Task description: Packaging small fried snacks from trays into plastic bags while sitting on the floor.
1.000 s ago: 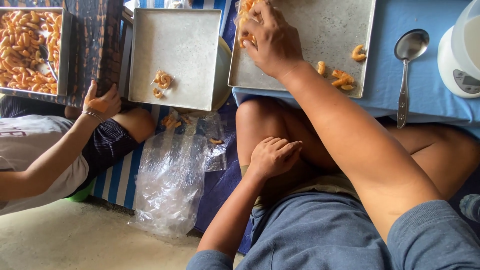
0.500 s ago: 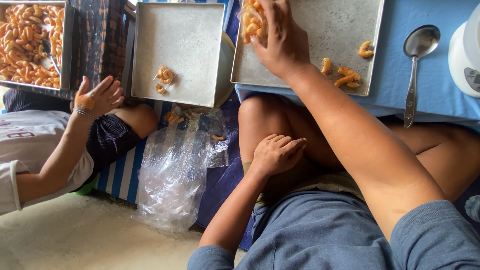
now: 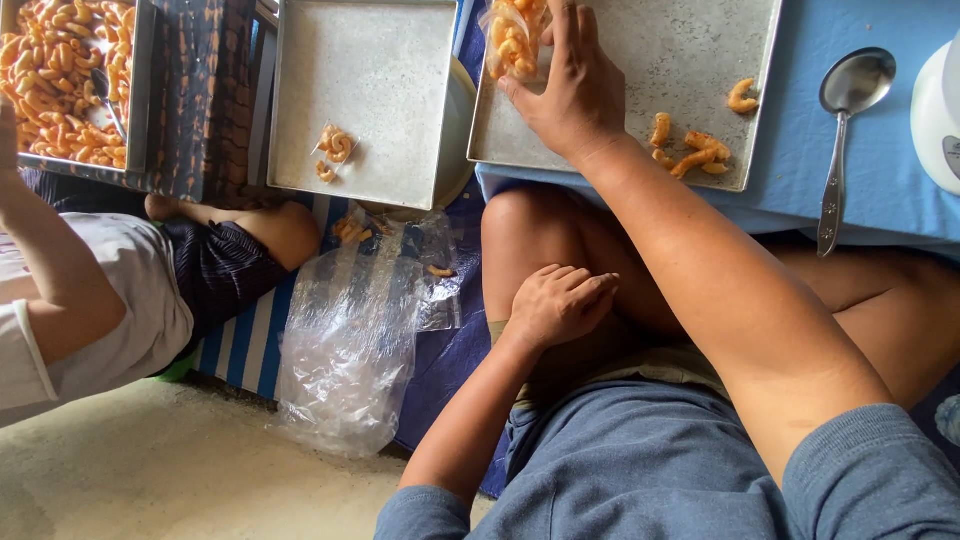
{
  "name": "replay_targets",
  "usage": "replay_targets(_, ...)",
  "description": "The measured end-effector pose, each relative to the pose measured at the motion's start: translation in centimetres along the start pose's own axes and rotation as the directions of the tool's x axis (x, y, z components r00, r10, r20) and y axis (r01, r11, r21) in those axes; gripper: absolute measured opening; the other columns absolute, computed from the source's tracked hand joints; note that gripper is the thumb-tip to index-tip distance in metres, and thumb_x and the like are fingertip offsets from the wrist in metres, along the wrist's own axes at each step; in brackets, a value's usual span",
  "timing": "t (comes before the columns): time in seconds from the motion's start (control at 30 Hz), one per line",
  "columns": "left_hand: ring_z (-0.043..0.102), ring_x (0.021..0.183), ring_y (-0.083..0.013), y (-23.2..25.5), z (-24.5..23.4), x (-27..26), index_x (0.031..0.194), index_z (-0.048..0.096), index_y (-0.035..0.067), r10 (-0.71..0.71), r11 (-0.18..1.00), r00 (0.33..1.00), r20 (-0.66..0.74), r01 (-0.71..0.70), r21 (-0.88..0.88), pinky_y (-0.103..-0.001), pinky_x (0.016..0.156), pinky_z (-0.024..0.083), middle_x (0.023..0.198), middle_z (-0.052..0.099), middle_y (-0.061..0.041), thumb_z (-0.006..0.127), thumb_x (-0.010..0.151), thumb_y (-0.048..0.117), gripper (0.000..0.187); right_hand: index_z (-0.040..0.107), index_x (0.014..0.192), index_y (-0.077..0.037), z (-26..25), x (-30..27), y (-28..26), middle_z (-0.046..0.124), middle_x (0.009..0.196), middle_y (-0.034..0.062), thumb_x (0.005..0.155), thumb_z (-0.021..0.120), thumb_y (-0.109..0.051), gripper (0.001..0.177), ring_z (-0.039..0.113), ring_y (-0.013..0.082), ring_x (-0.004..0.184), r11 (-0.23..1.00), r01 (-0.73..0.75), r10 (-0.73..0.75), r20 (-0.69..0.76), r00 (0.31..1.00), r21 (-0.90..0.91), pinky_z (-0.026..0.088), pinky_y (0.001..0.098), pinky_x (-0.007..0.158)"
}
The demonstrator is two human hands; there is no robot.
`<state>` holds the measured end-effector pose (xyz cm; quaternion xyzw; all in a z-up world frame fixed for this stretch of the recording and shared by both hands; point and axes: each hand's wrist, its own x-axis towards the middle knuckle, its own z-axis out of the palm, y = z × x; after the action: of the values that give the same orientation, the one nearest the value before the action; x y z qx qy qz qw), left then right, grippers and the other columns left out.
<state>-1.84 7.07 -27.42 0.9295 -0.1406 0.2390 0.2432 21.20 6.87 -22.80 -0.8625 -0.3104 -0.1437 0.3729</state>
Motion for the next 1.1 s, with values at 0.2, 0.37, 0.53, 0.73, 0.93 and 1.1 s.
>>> replay_targets(0.2, 0.061, 0.061, -0.0185, -0.1, 0.3, -0.3, 0.109, 0.074, 0.017, 0.005, 1.000, 1.000, 0.019, -0.005, -0.002, -0.032, 0.060, 0.049, 0.072, 0.062, 0.002, 0.073, 0.097, 0.023, 0.013, 0.025, 0.155, -0.021, -1.1, -0.5, -0.8, 0.049, 0.126, 0.0076, 0.086, 0.099, -0.035, 0.102, 0.067, 0.0241, 0.113, 1.000, -0.029, 0.029, 0.058, 0.998, 0.009, 0.063, 0.0470, 0.070)
replay_targets(0.37, 0.059, 0.060, -0.0187, -0.1, -0.2, 0.1, 0.108, 0.074, 0.015, 0.005, 0.999, 1.000, -0.005, -0.005, -0.035, -0.033, 0.058, 0.047, 0.069, 0.057, 0.000, 0.073, 0.098, 0.020, 0.011, 0.025, 0.156, -0.020, -3.3, -2.3, -3.1, 0.046, 0.128, 0.0095, 0.095, 0.090, -0.026, 0.089, 0.061, 0.0210, 0.100, 0.988, -0.029, 0.038, -0.054, 0.998, 0.151, 0.062, 0.0403, 0.075)
replay_targets(0.53, 0.056, 0.059, -0.0193, 0.3, -1.3, 0.1, 0.110, 0.073, 0.013, 0.034, 0.995, 0.999, -0.013, -0.035, -0.095, -0.033, 0.057, 0.044, 0.069, 0.056, 0.000, 0.073, 0.098, 0.018, 0.012, 0.033, 0.157, -0.016, -7.0, -6.1, -6.1, 0.053, 0.124, 0.0133, 0.110, 0.066, -0.016, 0.058, 0.052, 0.0129, 0.071, 0.912, 0.061, 0.012, -0.174, 0.985, 0.406, 0.049, 0.0280, 0.068)
replay_targets(0.73, 0.057, 0.050, -0.0203, 0.0, -1.3, -1.3, 0.093, 0.077, 0.012, -0.096, 0.910, 0.963, -0.253, -0.018, -0.415, -0.030, 0.053, 0.049, 0.059, 0.051, -0.001, 0.077, 0.084, 0.012, 0.009, 0.044, 0.143, 0.006, -9.1, -13.8, -4.5, 0.052, 0.101, 0.0136, 0.099, 0.065, -0.001, 0.049, 0.049, 0.0106, 0.058, 0.778, -0.048, 0.143, -0.101, 0.985, 0.627, 0.037, 0.0203, 0.051)
replay_targets(0.93, 0.058, 0.050, -0.0208, -2.6, -4.6, -2.9, 0.097, 0.083, 0.011, -0.394, 0.837, 0.876, -0.277, 0.218, -0.502, -0.032, 0.055, 0.052, 0.062, 0.064, 0.001, 0.080, 0.079, 0.002, 0.020, 0.062, 0.122, 0.005, -9.0, -23.1, 2.2, 0.055, 0.090, 0.0074, 0.092, 0.068, 0.002, 0.031, 0.048, 0.0102, 0.047, 0.820, -0.199, 0.219, 0.026, 0.975, 0.536, 0.038, 0.0206, 0.040)
replay_targets(1.1, 0.055, 0.057, -0.0102, -14.1, -4.4, -8.4, 0.132, 0.067, 0.005, -0.668, 0.743, 0.569, -0.479, 0.486, -0.459, -0.026, 0.056, 0.046, 0.073, 0.068, -0.006, 0.071, 0.097, 0.002, 0.036, 0.067, 0.122, -0.007, -7.5, -30.5, 7.5, 0.067, 0.088, 0.0084, 0.096, 0.073, -0.015, 0.028, 0.062, 0.0247, 0.058, 0.820, -0.511, 0.452, 0.258, 0.854, 0.257, 0.047, 0.0351, 0.050)
